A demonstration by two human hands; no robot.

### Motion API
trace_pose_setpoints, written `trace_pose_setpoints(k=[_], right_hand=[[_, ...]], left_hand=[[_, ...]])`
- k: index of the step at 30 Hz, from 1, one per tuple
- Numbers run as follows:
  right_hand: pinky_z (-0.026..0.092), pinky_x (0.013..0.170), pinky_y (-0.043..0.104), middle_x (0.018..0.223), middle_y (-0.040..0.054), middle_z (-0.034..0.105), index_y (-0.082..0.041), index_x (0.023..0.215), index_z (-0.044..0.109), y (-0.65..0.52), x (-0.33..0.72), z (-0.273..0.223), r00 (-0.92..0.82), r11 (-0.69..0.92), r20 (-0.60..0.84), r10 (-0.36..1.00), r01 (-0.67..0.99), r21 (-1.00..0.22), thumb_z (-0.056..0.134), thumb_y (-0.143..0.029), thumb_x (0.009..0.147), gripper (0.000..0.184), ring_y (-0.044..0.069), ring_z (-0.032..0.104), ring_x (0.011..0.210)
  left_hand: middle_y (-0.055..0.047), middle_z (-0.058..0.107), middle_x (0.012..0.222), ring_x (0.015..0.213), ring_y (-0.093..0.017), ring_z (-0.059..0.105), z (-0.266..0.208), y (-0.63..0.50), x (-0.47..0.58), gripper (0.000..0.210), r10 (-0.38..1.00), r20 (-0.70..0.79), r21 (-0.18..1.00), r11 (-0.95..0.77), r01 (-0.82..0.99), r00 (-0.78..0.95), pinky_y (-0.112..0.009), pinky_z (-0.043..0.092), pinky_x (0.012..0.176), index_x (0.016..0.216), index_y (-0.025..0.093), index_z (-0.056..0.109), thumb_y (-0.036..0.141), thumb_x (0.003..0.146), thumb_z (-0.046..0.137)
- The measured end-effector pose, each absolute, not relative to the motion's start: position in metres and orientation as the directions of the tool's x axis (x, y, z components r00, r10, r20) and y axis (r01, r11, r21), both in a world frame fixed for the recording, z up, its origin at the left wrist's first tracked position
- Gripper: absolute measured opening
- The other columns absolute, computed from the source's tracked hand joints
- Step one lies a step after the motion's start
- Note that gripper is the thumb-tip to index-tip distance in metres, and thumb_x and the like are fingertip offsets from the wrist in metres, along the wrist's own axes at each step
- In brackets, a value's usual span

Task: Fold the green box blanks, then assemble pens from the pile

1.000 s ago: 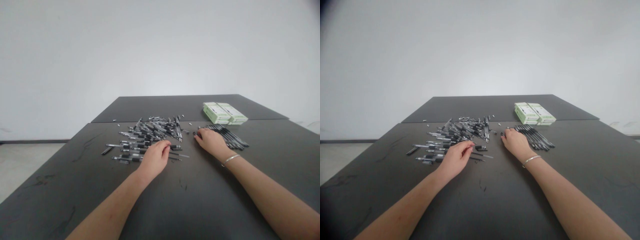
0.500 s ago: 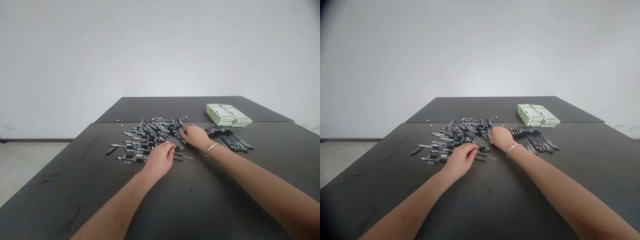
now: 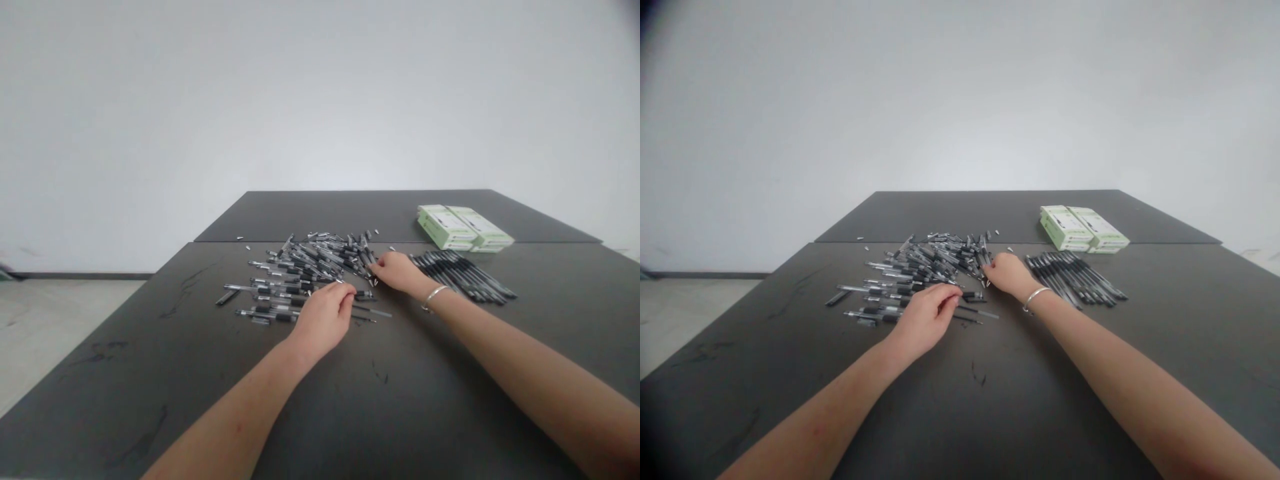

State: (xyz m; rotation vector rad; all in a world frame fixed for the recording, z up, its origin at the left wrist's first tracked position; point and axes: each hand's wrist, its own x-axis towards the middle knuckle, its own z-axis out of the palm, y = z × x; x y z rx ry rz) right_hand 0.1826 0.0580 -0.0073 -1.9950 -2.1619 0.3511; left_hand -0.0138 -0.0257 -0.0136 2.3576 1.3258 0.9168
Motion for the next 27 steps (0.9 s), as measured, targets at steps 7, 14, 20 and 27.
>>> trace_pose_setpoints(k=[7, 14, 20, 27], right_hand=[[0.036, 0.047, 0.022, 0.055, 0.0003, 0.060, -0.017, 0.070, 0.058, 0.029, 0.186, -0.001, -0.170, 0.083, -0.091, 0.981, 0.798, -0.597, 0.038, -0.042, 0.089, 0.037, 0.011, 0.051, 0.046], [0.025, 0.038, 0.018, 0.050, -0.0057, 0.046, -0.018, 0.066, 0.049, -0.006, 0.162, 0.020, -0.434, -0.085, -0.210, 0.876, 0.290, -0.953, 0.051, -0.035, 0.082, 0.024, 0.006, 0.035, 0.039], [0.026, 0.039, 0.018, 0.050, -0.0060, 0.044, -0.018, 0.067, 0.051, -0.006, 0.151, 0.017, -0.544, -0.002, -0.179, 0.820, 0.310, -0.951, 0.048, -0.028, 0.082, 0.019, 0.007, 0.036, 0.041], [0.039, 0.058, 0.022, 0.066, 0.0011, 0.065, -0.017, 0.079, 0.068, 0.027, 0.153, 0.002, -0.332, 0.335, 0.117, 0.936, 0.740, -0.584, 0.052, -0.025, 0.082, 0.018, 0.013, 0.056, 0.060]], left_hand=[[-0.005, 0.071, 0.093, 0.085, -0.018, 0.065, -0.013, -0.024, -0.014, 0.018, 0.869, 0.378, 0.624, -0.494, 0.605, 0.319, -0.032, 0.051, 0.079, 0.097, 0.018, 0.065, 0.017, 0.089, 0.049], [-0.004, 0.066, 0.096, 0.082, -0.015, 0.063, -0.020, -0.017, -0.018, 0.044, 0.877, 0.413, 0.682, -0.477, 0.554, 0.247, -0.031, 0.052, 0.080, 0.130, 0.022, 0.050, 0.012, 0.086, 0.050], [-0.006, 0.068, 0.105, 0.092, -0.017, 0.064, -0.021, -0.012, -0.023, 0.032, 0.853, 0.448, 0.631, -0.514, 0.581, 0.268, -0.032, 0.052, 0.085, 0.114, 0.019, 0.063, 0.010, 0.087, 0.048], [-0.004, 0.071, 0.093, 0.081, -0.016, 0.067, -0.022, 0.000, -0.033, 0.026, 0.904, 0.427, 0.703, -0.356, 0.616, 0.034, -0.029, 0.054, 0.079, 0.108, 0.019, 0.066, 0.016, 0.087, 0.051]])
